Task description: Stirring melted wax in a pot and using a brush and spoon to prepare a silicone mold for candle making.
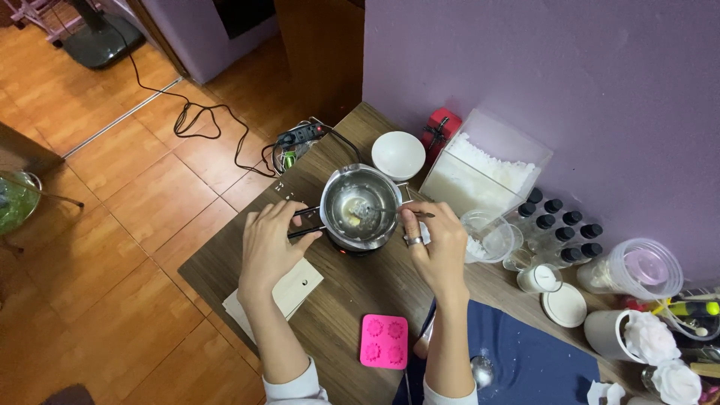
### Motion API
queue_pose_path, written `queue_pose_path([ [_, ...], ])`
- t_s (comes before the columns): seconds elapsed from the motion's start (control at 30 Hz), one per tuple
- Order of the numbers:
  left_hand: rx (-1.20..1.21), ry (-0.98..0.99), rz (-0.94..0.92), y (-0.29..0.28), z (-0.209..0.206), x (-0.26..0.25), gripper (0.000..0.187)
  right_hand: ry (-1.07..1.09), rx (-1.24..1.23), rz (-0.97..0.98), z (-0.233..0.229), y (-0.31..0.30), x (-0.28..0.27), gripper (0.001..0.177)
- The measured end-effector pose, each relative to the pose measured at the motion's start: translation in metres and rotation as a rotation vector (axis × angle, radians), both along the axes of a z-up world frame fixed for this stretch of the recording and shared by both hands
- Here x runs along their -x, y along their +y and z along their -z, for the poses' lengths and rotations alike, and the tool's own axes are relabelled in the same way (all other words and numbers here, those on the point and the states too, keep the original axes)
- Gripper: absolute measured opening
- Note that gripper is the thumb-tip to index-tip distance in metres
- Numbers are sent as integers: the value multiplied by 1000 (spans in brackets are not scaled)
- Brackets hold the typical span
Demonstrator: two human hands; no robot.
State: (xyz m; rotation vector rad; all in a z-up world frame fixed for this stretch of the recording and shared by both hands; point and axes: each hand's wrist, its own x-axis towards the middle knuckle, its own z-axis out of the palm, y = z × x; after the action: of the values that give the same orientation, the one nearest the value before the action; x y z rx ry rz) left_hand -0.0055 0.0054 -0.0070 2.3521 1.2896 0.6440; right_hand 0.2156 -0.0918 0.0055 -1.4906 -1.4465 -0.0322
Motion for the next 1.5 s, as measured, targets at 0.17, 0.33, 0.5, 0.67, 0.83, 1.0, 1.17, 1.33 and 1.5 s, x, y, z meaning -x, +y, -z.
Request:
queue_pose_path([
  [0.17, 10, -8, 10, -1, -1, 0, 34, 29, 6, -52, 0, 0, 3, 17],
  [0.33, 21, -5, 15, -1, -1, 0, 35, 34, 31, -105, 0, 3, 9, 16],
  [0.5, -2, -9, -17, 3, 3, 0, 35, -8, 3, 0, -3, 0, 4, 14],
  [0.67, -11, -6, -25, 4, 6, -2, 36, -104, 32, 59, -2, 2, 6, 12],
  [0.83, 23, -9, -24, 5, 6, -6, 37, -173, 85, 40, 9, 5, 8, 12],
  [1.0, 39, -15, -29, 2, 2, -7, 37, -104, 100, -87, 8, 13, 17, 11],
  [1.17, 63, -26, -20, -1, -7, -7, 38, -189, 132, 26, 10, 8, 5, 9],
  [1.33, 73, -36, -4, 0, -6, -6, 39, -187, 129, 1, 14, 7, 7, 10],
  [1.5, 87, -55, -9, 0, -5, -5, 42, -150, 152, -10, 12, 12, 10, 9],
])
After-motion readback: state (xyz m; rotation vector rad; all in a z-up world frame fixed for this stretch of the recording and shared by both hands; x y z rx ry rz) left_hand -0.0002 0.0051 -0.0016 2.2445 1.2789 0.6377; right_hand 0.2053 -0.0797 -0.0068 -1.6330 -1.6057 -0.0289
